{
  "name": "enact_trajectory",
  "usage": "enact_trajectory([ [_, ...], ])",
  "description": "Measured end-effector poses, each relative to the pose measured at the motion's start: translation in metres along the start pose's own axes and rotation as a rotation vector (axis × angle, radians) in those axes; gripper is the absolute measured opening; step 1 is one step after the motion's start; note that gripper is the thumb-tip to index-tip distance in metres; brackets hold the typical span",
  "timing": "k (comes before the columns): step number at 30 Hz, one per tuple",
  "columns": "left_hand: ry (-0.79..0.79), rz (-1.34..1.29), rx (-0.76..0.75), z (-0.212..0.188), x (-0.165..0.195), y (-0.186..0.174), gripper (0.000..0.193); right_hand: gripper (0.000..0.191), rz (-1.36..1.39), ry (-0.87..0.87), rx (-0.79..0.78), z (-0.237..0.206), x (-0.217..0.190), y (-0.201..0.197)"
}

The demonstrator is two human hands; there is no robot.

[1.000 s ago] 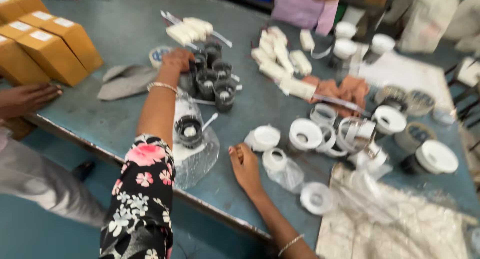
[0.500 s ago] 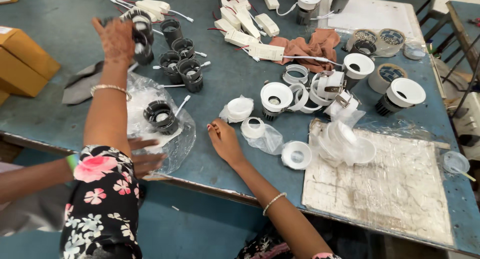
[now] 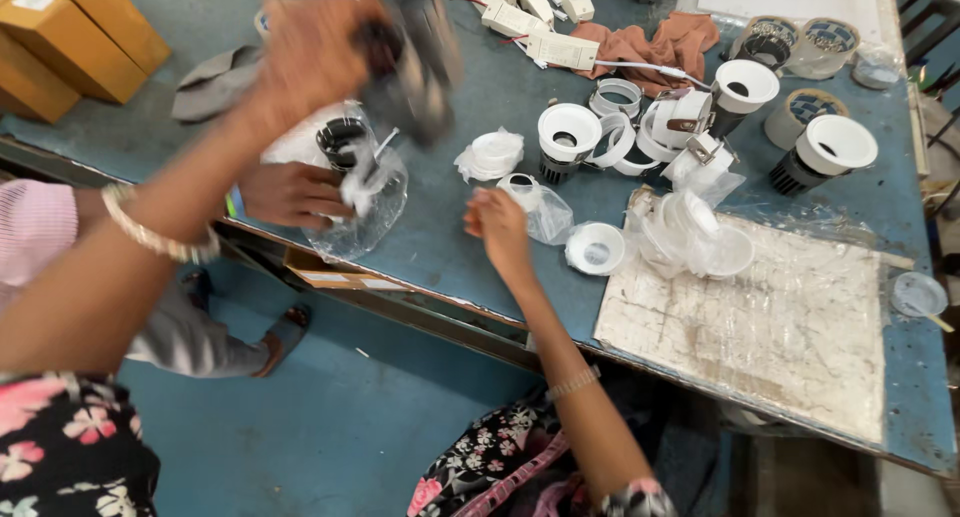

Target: The person assembles small light fixtures by inserting white plastic rings into black cylindrical housings. She repeatedly picks up rings, aligns them with the housings, and presses them into place. Completed units are set aside on the table.

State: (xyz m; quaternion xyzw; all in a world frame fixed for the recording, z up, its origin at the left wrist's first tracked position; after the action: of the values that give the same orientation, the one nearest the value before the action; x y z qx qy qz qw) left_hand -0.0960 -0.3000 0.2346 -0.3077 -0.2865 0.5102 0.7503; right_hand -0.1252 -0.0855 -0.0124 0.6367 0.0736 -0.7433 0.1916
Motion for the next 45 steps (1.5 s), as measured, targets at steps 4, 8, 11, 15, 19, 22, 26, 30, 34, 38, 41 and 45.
enact_trajectory([
  [4,-0.111,-0.078,-0.238,-0.085,0.054,0.054,0.024,0.033,-0.198,-0.079,0.250,-0.061,-0.019,-0.084],
  [8,-0.240,-0.051,-0.364,-0.126,0.081,0.119,0.029,0.033,-0.178,-0.129,0.352,-0.088,-0.026,-0.131],
  [11,-0.228,-0.049,-0.237,-0.126,0.081,0.152,0.032,0.031,-0.161,-0.118,0.382,-0.091,-0.021,-0.139],
  [15,-0.263,-0.154,-0.137,-0.108,0.075,0.170,0.030,0.030,-0.189,-0.094,0.339,-0.088,-0.012,-0.139],
  [19,-0.393,-0.234,-0.377,-0.084,0.065,0.161,0.034,0.028,-0.271,-0.077,0.320,-0.086,-0.008,-0.138],
  [22,-0.509,-0.228,-0.490,-0.046,0.032,0.148,0.051,0.027,-0.311,-0.056,0.323,-0.082,-0.008,-0.136],
  [26,-0.333,-0.098,-0.041,0.026,-0.043,0.131,0.073,0.027,-0.324,-0.010,0.334,-0.080,-0.010,-0.133],
  [30,-0.702,0.139,-0.520,0.069,-0.104,0.151,0.072,0.027,-0.321,0.013,0.356,-0.078,-0.012,-0.133],
  [34,-0.727,0.193,-0.603,0.076,-0.126,0.168,0.049,0.027,-0.298,0.025,0.369,-0.076,-0.013,-0.132],
  [38,-0.580,0.153,-0.482,0.083,-0.126,0.184,0.032,0.026,-0.312,0.027,0.376,-0.074,-0.013,-0.132],
  [41,-0.443,0.079,-0.407,0.082,-0.123,0.196,0.023,0.026,-0.321,0.029,0.369,-0.074,-0.014,-0.132],
  [45,-0.096,-0.056,-0.348,0.080,-0.090,0.218,0.016,0.025,-0.296,0.037,0.365,-0.075,-0.014,-0.131],
])
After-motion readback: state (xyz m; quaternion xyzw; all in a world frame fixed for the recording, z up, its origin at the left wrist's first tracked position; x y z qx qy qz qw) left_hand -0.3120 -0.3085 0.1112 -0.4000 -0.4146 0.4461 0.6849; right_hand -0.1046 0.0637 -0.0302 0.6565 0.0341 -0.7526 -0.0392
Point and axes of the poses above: each hand's wrist, its own z-axis towards the middle knuckle, its own y-axis out of the palm, x = y × z, the point moved 2 cm from there along z, towards the middle knuckle, and after that the axes turned 3 degrees about -z, right-handed, at the moved point
